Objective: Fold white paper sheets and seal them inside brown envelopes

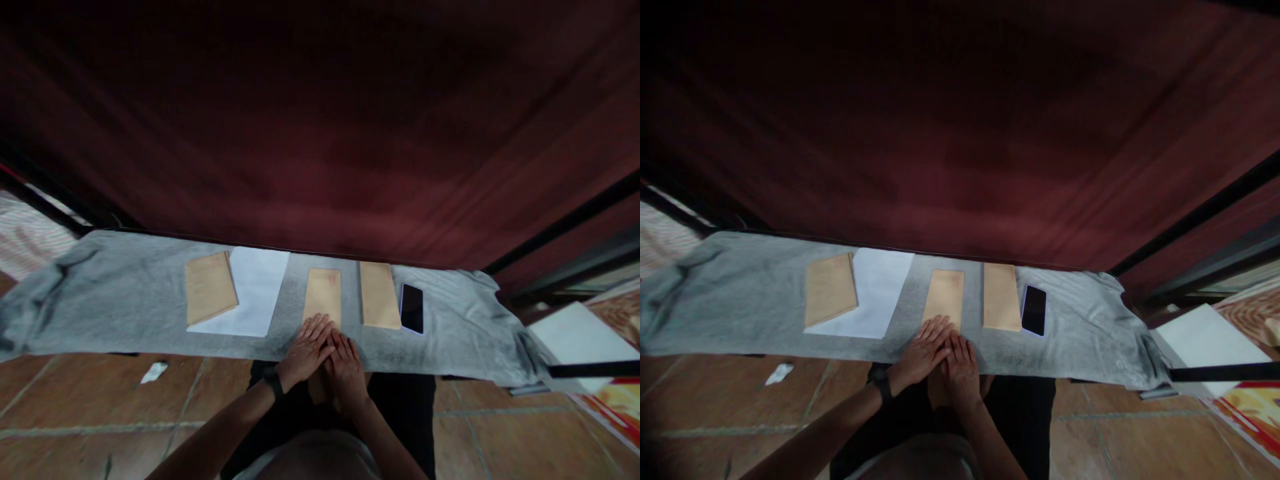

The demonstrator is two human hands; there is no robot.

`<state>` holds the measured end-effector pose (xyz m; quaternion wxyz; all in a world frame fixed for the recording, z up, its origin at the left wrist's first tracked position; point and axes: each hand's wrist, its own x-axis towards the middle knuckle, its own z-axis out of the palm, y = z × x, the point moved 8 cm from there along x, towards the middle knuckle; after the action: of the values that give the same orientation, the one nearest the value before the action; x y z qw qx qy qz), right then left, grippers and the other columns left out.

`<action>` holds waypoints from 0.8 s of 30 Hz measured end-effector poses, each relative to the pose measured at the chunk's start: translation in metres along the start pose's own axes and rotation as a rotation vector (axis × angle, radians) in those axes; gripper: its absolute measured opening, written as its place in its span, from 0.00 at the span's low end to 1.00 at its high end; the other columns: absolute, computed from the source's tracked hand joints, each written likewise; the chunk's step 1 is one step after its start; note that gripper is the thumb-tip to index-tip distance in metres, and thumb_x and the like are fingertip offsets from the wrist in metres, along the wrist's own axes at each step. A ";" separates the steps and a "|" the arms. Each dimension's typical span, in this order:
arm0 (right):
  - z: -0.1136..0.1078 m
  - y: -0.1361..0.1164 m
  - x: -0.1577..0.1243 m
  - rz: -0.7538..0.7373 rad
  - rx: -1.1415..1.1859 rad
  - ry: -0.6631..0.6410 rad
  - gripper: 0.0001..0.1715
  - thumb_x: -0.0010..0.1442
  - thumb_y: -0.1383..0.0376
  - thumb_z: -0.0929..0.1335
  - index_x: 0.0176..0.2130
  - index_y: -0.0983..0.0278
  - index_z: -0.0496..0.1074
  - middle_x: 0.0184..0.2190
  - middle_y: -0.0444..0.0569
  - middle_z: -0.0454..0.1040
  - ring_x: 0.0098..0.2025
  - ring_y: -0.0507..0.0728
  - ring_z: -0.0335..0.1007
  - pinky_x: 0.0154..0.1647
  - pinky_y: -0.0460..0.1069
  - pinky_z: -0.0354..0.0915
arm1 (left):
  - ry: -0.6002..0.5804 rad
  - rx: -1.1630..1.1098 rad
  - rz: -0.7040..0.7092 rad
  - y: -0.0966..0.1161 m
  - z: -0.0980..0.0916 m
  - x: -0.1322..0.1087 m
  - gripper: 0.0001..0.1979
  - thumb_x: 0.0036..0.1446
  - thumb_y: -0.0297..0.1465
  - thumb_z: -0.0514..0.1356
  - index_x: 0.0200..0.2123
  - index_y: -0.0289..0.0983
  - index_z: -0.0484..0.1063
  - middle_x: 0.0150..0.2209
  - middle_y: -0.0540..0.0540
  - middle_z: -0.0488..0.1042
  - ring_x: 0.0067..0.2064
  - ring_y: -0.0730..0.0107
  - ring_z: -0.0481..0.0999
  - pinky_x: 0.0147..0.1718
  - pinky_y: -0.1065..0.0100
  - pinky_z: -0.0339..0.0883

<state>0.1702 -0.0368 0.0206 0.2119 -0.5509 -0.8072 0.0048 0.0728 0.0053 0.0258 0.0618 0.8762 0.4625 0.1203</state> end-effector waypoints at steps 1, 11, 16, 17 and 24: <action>0.000 0.000 0.000 0.000 -0.003 0.000 0.28 0.67 0.67 0.62 0.65 0.65 0.63 0.63 0.54 0.68 0.65 0.60 0.62 0.66 0.58 0.55 | 0.004 0.008 0.006 0.000 -0.001 -0.008 0.30 0.69 0.47 0.47 0.69 0.40 0.53 0.71 0.43 0.52 0.72 0.59 0.49 0.68 0.53 0.48; -0.011 0.015 -0.001 0.023 0.007 0.017 0.27 0.68 0.66 0.60 0.64 0.63 0.65 0.63 0.51 0.68 0.64 0.60 0.64 0.68 0.58 0.53 | -0.004 0.066 0.015 -0.012 -0.013 -0.046 0.35 0.68 0.46 0.50 0.71 0.35 0.48 0.71 0.38 0.52 0.71 0.59 0.51 0.67 0.55 0.53; -0.008 0.004 0.008 0.032 0.019 0.025 0.26 0.68 0.66 0.59 0.63 0.66 0.67 0.62 0.55 0.69 0.66 0.62 0.61 0.68 0.60 0.54 | 0.016 0.068 -0.010 -0.010 -0.010 -0.045 0.36 0.66 0.47 0.52 0.70 0.34 0.51 0.70 0.36 0.53 0.71 0.55 0.52 0.67 0.52 0.53; -0.005 -0.001 0.010 0.011 0.029 0.011 0.27 0.68 0.66 0.59 0.63 0.66 0.66 0.62 0.55 0.69 0.66 0.61 0.61 0.67 0.60 0.55 | 0.015 0.072 -0.015 -0.009 -0.009 -0.044 0.35 0.66 0.47 0.52 0.69 0.34 0.52 0.70 0.36 0.54 0.71 0.54 0.52 0.67 0.52 0.53; 0.002 -0.011 0.009 -0.014 0.025 -0.029 0.27 0.68 0.68 0.61 0.64 0.64 0.64 0.63 0.53 0.67 0.65 0.59 0.62 0.67 0.58 0.56 | 0.049 0.114 -0.076 -0.010 -0.007 -0.048 0.30 0.68 0.41 0.51 0.68 0.34 0.56 0.69 0.35 0.57 0.70 0.54 0.55 0.66 0.52 0.55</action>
<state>0.1574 -0.0324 0.0247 0.2071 -0.5425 -0.8138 0.0211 0.0369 -0.0286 0.0232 0.0047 0.8569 0.5029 0.1128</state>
